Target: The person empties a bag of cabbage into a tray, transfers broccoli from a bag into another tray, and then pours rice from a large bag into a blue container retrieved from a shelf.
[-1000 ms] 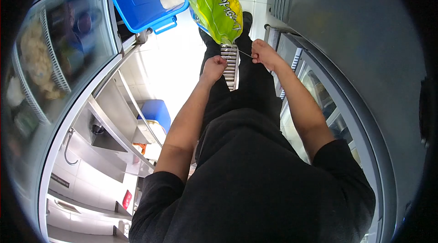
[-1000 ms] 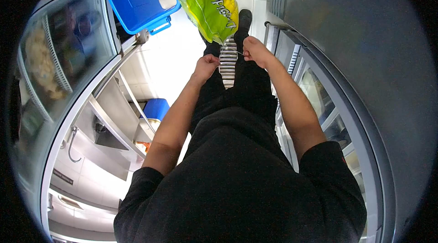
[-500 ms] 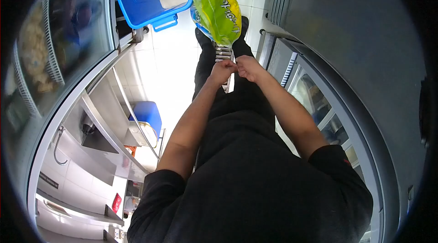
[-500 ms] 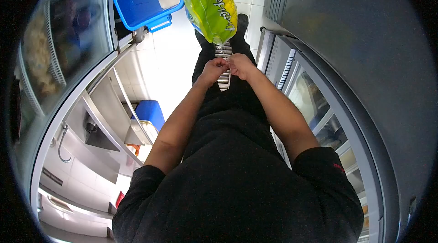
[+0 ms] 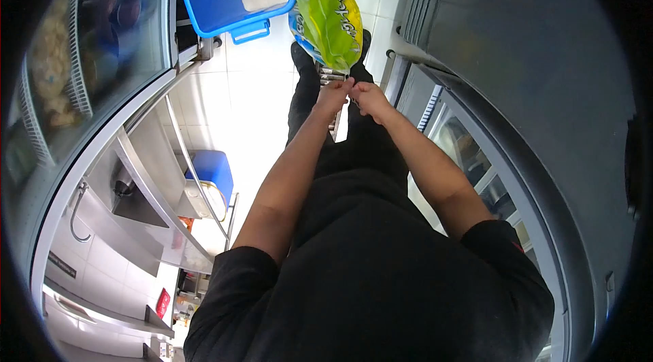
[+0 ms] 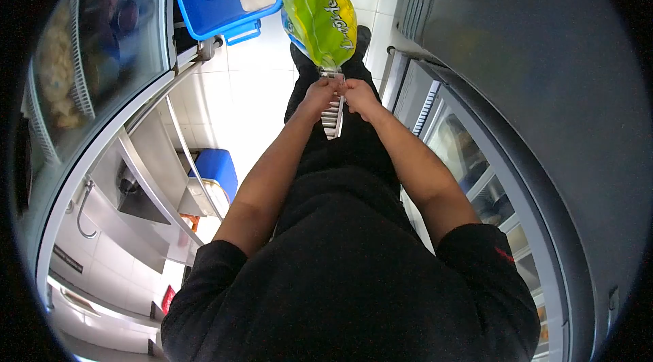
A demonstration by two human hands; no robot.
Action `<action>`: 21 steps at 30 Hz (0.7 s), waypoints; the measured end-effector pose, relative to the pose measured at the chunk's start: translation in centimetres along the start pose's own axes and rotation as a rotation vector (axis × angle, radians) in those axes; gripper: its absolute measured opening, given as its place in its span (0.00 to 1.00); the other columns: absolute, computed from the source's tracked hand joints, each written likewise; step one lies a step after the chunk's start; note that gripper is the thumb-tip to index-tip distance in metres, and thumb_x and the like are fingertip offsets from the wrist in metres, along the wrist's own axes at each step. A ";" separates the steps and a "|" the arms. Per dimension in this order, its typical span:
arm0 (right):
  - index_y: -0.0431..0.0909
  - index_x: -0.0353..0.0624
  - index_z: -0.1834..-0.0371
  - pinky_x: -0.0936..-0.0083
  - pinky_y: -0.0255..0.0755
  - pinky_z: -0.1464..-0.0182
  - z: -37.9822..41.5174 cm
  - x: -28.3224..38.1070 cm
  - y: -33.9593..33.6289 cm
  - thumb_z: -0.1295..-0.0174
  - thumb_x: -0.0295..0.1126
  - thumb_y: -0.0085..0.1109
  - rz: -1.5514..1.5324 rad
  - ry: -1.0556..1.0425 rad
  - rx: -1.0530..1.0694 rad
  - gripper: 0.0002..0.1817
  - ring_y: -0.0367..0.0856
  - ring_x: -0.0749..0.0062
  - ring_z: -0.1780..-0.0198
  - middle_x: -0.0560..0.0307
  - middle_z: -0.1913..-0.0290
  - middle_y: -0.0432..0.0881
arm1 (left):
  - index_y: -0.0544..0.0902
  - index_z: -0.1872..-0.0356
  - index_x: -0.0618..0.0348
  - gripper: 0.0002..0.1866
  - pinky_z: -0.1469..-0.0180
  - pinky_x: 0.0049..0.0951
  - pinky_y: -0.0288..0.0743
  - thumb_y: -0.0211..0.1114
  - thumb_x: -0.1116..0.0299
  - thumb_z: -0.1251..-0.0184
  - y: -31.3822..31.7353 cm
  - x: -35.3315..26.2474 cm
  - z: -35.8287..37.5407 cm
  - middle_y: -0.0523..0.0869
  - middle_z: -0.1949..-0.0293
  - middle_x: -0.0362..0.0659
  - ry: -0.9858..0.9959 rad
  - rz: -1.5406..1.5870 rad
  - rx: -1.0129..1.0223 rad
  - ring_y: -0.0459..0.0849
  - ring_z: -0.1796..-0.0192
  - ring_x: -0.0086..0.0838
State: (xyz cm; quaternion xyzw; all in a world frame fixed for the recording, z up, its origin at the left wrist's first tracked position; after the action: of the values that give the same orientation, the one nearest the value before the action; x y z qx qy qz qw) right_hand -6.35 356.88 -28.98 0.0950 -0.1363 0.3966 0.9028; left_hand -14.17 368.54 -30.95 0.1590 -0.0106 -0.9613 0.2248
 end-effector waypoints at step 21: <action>0.84 0.40 0.60 0.79 0.72 0.58 -2.3 2.9 -1.4 0.32 0.37 0.64 0.083 -0.153 -0.154 0.11 0.77 0.79 0.65 0.63 0.67 0.83 | 0.84 0.64 0.59 0.11 0.61 0.21 0.72 0.64 0.63 0.27 -0.7 -0.1 0.3 0.85 0.68 0.35 0.141 0.156 0.090 0.79 0.67 0.18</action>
State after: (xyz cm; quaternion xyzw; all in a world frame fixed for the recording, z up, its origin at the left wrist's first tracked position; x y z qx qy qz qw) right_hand -3.02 358.57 -30.33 0.0495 -0.2389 0.4134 0.8773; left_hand -14.47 369.25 -30.71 0.2347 -0.0505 -0.9258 0.2919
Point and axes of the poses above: each hand's wrist, its own z-axis away from the middle knuckle, its own y-axis out of the palm, x = y × z, the point moved 4 cm from there along -z, towards the middle knuckle
